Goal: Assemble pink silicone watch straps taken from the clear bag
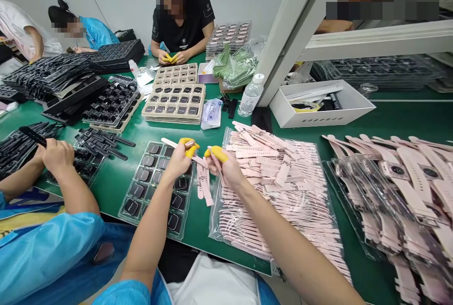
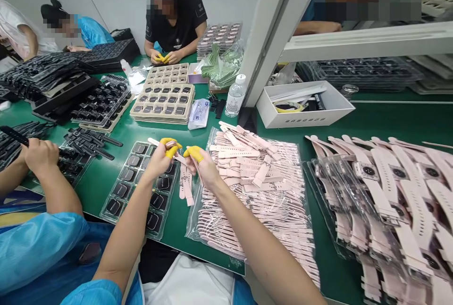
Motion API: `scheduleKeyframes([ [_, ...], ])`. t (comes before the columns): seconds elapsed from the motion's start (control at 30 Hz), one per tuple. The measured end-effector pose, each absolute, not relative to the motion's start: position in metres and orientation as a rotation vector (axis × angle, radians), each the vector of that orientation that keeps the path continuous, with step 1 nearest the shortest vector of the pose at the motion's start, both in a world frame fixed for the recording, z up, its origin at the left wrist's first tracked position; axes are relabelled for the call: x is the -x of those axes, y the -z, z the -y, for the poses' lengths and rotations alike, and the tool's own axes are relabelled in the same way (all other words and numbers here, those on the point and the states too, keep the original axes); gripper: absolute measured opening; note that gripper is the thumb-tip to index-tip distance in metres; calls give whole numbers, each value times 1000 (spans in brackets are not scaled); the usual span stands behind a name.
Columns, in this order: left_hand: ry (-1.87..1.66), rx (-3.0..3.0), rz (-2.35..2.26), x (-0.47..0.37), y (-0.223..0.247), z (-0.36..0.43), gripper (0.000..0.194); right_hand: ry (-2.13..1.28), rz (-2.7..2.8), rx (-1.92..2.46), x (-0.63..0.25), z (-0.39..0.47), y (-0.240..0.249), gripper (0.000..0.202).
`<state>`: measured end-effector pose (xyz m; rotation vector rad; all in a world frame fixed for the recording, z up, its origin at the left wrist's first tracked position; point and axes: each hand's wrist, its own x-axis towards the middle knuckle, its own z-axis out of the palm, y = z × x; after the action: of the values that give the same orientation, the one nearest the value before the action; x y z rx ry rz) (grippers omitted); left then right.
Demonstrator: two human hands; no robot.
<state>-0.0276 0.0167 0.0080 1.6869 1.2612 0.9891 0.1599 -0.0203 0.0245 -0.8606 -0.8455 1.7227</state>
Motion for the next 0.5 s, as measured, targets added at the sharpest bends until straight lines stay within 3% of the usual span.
scheduleKeyframes([
  [0.23,-927,-2100,-1026,14,-9,-9,45,-1827,1089,838,-155,27,-21,42],
  [0.5,-1048,-2097,-971,15,-10,-10,37,-1843,906,829,-154,22,-19,40],
])
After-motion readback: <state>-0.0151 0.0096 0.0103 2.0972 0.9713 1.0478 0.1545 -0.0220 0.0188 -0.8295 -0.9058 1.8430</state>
